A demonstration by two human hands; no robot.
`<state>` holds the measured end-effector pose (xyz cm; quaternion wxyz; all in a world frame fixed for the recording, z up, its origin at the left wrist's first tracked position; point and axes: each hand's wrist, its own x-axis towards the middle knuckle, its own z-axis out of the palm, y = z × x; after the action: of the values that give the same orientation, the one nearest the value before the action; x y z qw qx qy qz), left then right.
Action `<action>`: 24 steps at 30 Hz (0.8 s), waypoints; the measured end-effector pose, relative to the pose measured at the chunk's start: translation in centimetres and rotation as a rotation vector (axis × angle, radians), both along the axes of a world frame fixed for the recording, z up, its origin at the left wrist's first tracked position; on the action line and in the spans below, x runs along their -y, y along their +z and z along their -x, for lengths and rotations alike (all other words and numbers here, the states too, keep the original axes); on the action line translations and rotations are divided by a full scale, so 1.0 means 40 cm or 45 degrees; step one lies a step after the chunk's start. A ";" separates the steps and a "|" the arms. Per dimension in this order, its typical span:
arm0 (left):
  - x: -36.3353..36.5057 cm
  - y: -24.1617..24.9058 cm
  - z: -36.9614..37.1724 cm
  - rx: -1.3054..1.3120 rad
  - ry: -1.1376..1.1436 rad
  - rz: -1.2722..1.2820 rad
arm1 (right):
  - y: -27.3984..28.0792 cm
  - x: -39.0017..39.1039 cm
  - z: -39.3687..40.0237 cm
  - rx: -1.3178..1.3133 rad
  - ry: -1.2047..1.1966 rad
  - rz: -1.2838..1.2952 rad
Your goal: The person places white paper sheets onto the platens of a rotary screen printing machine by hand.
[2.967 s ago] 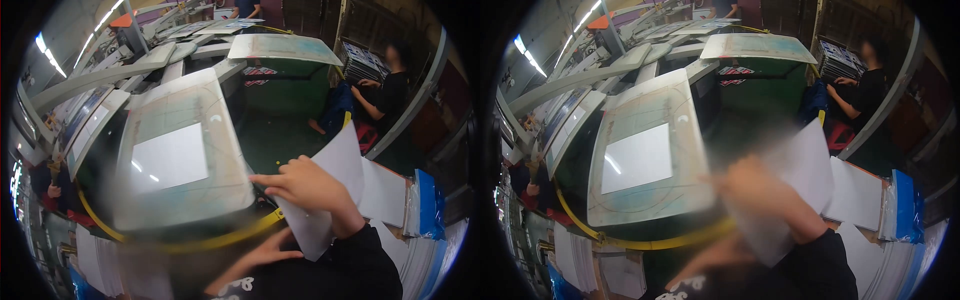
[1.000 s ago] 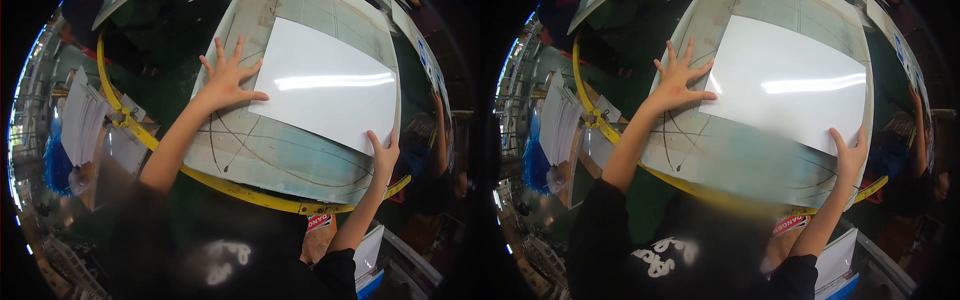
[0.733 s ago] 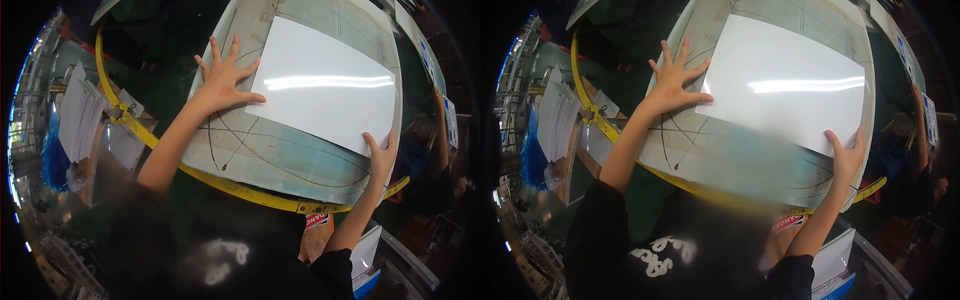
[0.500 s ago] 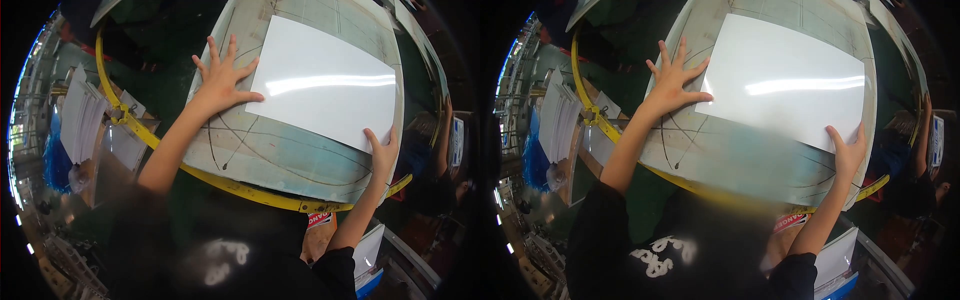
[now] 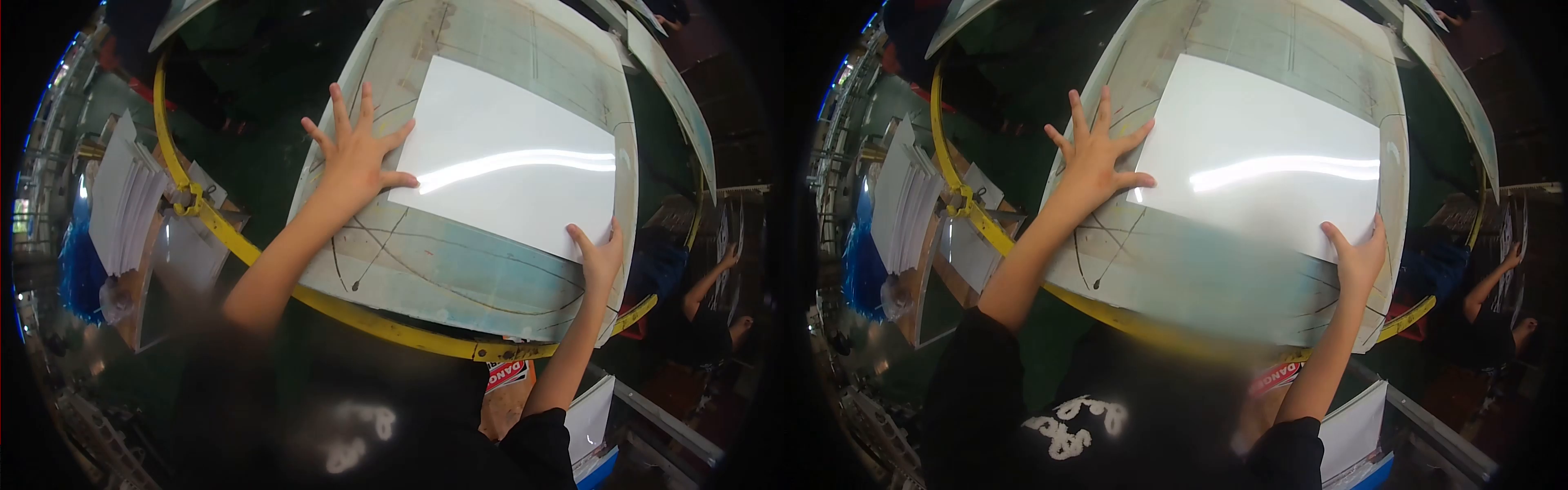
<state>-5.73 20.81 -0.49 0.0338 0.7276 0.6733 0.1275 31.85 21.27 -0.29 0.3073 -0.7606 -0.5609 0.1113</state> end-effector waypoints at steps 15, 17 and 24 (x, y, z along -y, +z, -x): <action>0.002 0.044 -0.024 -0.028 0.062 0.167 | 0.013 0.011 0.013 0.117 -0.075 -0.047; 0.001 0.059 -0.026 -0.021 0.067 0.189 | 0.011 0.017 0.020 0.326 -0.033 -0.130; -0.006 0.068 -0.057 -0.278 0.126 0.189 | 0.021 0.053 0.002 0.339 0.367 -0.004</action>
<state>-3.47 21.04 2.21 0.0079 0.6984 0.7156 -0.0011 31.79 19.14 0.54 0.2126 -0.6801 -0.6997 0.0516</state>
